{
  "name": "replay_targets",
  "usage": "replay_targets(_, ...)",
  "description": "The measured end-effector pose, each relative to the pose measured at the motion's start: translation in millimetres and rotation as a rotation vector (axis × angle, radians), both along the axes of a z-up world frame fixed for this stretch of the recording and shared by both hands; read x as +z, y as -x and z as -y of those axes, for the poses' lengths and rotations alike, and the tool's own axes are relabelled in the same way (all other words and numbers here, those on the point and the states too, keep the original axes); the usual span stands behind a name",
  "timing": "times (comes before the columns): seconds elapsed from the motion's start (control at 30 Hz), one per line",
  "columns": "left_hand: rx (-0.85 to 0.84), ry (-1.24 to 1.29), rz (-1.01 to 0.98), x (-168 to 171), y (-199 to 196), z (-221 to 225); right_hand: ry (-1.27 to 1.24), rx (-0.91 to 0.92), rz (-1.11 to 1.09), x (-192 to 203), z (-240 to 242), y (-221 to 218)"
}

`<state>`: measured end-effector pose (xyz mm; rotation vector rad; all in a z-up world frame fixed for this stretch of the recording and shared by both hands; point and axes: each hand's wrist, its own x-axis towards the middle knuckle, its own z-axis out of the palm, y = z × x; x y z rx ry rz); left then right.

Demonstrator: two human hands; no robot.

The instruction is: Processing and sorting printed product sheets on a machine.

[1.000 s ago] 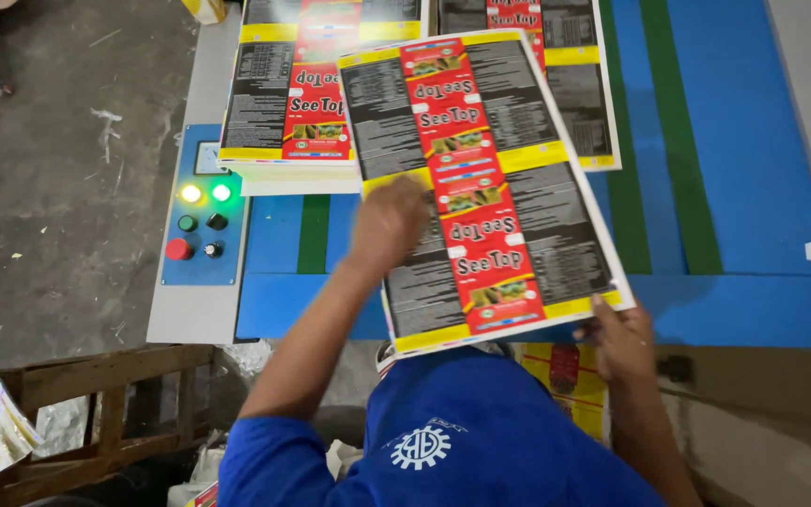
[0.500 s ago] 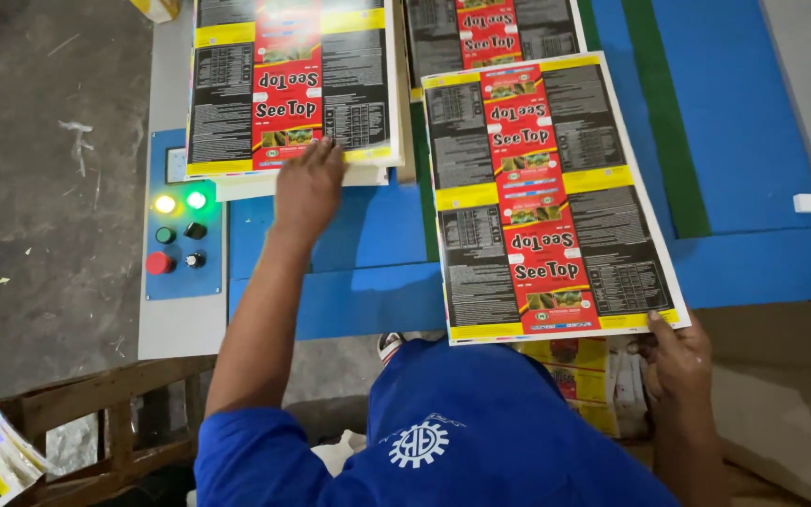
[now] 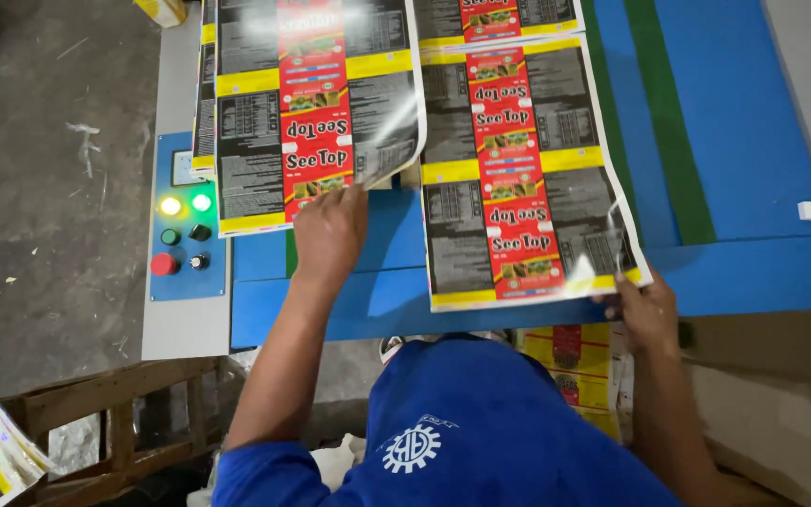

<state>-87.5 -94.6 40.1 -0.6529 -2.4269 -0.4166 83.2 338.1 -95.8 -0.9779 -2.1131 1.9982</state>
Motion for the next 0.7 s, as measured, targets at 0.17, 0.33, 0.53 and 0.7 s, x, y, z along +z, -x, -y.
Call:
replay_targets(0.17, 0.035, 0.013, 0.094, -9.8, -9.7, -2.4, 0.049, 0.078, -0.211, -11.7, -7.2, 56.1)
replay_targets(0.33, -0.002, -0.029, 0.075, -6.4, -27.2, -5.1, 0.156, 0.044, -0.162, 9.4, 4.1, 67.7)
replay_targets(0.53, -0.283, -0.107, 0.160, -12.8, -59.0, -34.6, 0.223, -0.057, -0.026, 2.9, 33.2, 41.3)
replay_targets(0.7, -0.438, 0.010, 0.178, -43.5, -79.9, -84.6, 0.221, 0.521, -0.129, 38.7, 96.7, 34.6)
